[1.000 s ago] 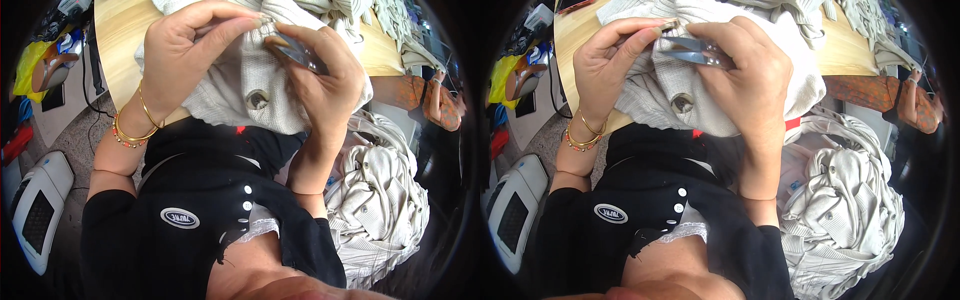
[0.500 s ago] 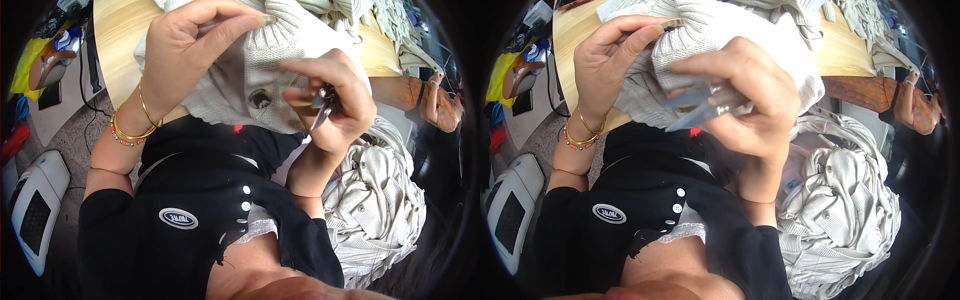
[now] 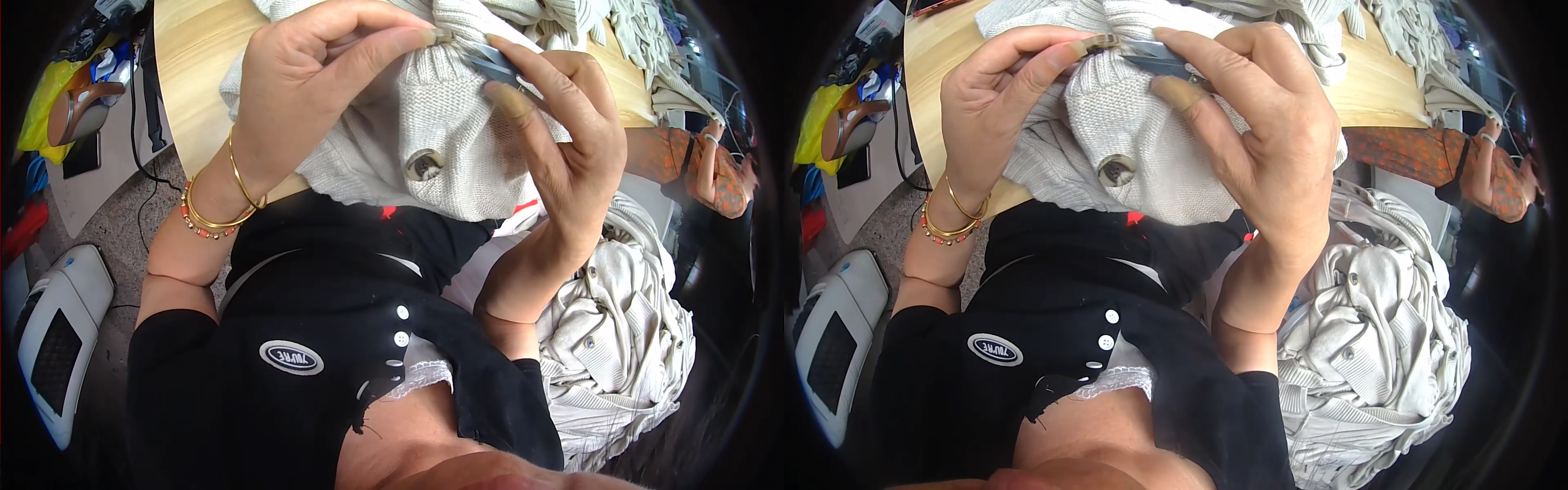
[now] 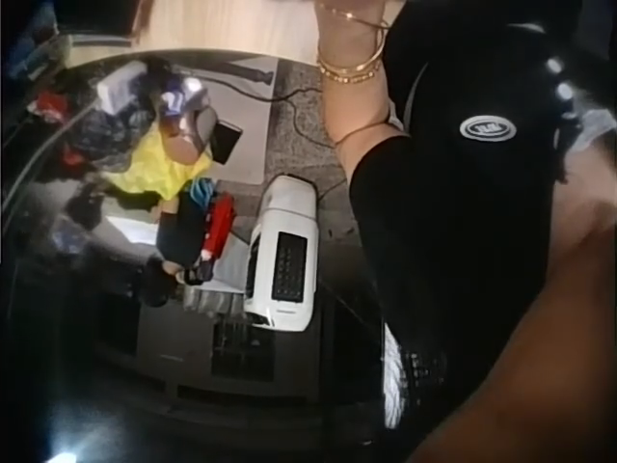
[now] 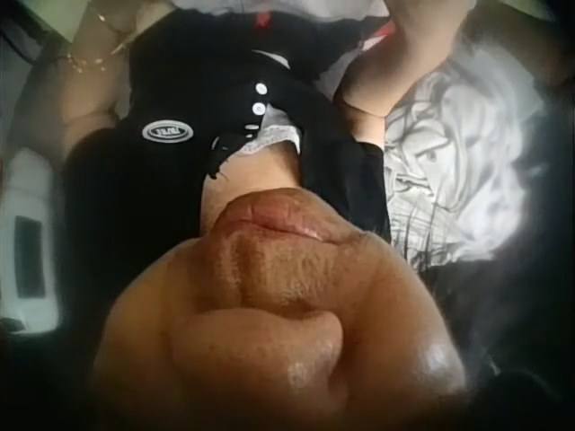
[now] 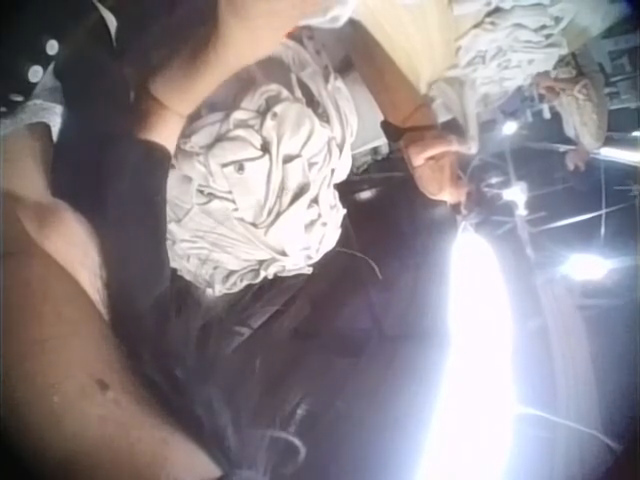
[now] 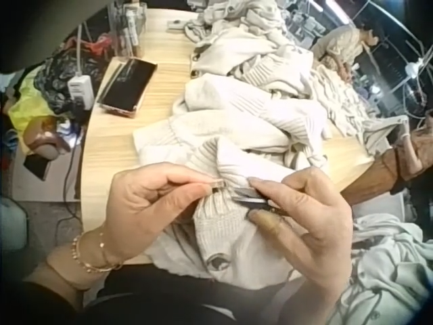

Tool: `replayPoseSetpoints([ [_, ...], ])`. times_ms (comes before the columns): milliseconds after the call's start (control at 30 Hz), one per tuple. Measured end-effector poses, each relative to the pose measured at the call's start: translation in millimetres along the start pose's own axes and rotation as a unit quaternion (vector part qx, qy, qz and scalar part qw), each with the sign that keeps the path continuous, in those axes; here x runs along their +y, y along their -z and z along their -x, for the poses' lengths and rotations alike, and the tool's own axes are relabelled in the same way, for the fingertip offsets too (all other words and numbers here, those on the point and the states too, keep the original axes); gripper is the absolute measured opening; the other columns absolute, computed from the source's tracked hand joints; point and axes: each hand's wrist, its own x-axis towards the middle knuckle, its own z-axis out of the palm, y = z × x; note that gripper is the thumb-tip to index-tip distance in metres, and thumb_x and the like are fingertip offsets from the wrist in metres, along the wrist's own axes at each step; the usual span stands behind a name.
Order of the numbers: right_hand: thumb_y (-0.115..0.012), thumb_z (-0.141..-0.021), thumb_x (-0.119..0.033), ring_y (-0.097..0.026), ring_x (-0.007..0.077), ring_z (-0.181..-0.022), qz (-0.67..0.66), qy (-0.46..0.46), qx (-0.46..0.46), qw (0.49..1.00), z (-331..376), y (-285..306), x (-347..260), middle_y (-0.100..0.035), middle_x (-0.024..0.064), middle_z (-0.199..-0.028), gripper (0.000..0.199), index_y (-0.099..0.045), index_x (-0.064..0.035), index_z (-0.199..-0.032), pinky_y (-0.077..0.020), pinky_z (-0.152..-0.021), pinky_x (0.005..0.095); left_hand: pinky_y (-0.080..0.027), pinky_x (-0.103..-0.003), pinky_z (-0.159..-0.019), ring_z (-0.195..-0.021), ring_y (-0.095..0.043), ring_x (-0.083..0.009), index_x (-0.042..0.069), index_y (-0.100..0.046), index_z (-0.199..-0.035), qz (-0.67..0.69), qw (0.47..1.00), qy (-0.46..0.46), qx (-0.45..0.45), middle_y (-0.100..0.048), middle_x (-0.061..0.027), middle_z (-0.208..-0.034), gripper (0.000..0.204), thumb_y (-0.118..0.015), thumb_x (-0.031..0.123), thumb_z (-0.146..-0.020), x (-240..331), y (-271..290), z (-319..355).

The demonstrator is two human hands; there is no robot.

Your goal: Trimming loose threads and cleaning buttons on finished sweaters using small snips at a garment factory workstation.

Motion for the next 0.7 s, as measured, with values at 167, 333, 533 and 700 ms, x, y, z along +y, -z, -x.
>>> replayPoseSetpoints([
  [167,-0.078,-0.082,-0.004,-0.056,0.0139,-0.081,0.034,-0.008,-0.023,0.999,-4,3,-4,-0.059,0.0058,-0.091,0.038,-0.075,-0.0043,-0.121,-0.0450,-0.071,0.0242,-0.057,-0.020,-0.082,-0.089,-0.071,-0.0097,-0.003,-0.072,-0.115,-0.007,1.000,-0.013,0.001,-0.075,-0.0090,-0.102,0.020,-0.067,0.009,-0.100,-1,0,-1],
  [333,-0.078,-0.082,-0.004,-0.057,0.0149,-0.082,0.047,0.000,-0.039,0.998,-8,3,-3,-0.059,0.0063,-0.091,0.039,-0.075,-0.0052,-0.121,-0.0454,-0.072,0.0248,-0.057,-0.019,-0.080,-0.088,-0.071,-0.0090,-0.001,-0.073,-0.115,-0.020,1.000,-0.012,-0.001,-0.076,-0.0083,-0.101,0.020,-0.066,0.010,-0.100,1,-1,-2],
  [533,-0.077,-0.082,-0.004,-0.058,0.0156,-0.084,0.032,0.011,-0.070,0.997,-17,3,-6,-0.060,0.0067,-0.092,0.038,-0.075,-0.0055,-0.121,-0.0460,-0.074,0.0252,-0.056,-0.018,-0.079,-0.087,-0.071,-0.0083,0.000,-0.073,-0.115,-0.014,1.000,-0.021,0.004,-0.076,-0.0074,-0.100,0.019,-0.067,0.010,-0.100,2,-4,-2],
  [700,-0.078,-0.082,-0.005,-0.058,0.0155,-0.084,0.002,0.026,-0.073,0.997,-19,4,-2,-0.060,0.0062,-0.092,0.037,-0.075,-0.0048,-0.120,-0.0464,-0.075,0.0250,-0.056,-0.018,-0.078,-0.086,-0.070,-0.0077,0.000,-0.073,-0.115,-0.011,1.000,-0.015,-0.003,-0.076,-0.0063,-0.098,0.019,-0.066,0.011,-0.100,3,-3,-3],
])
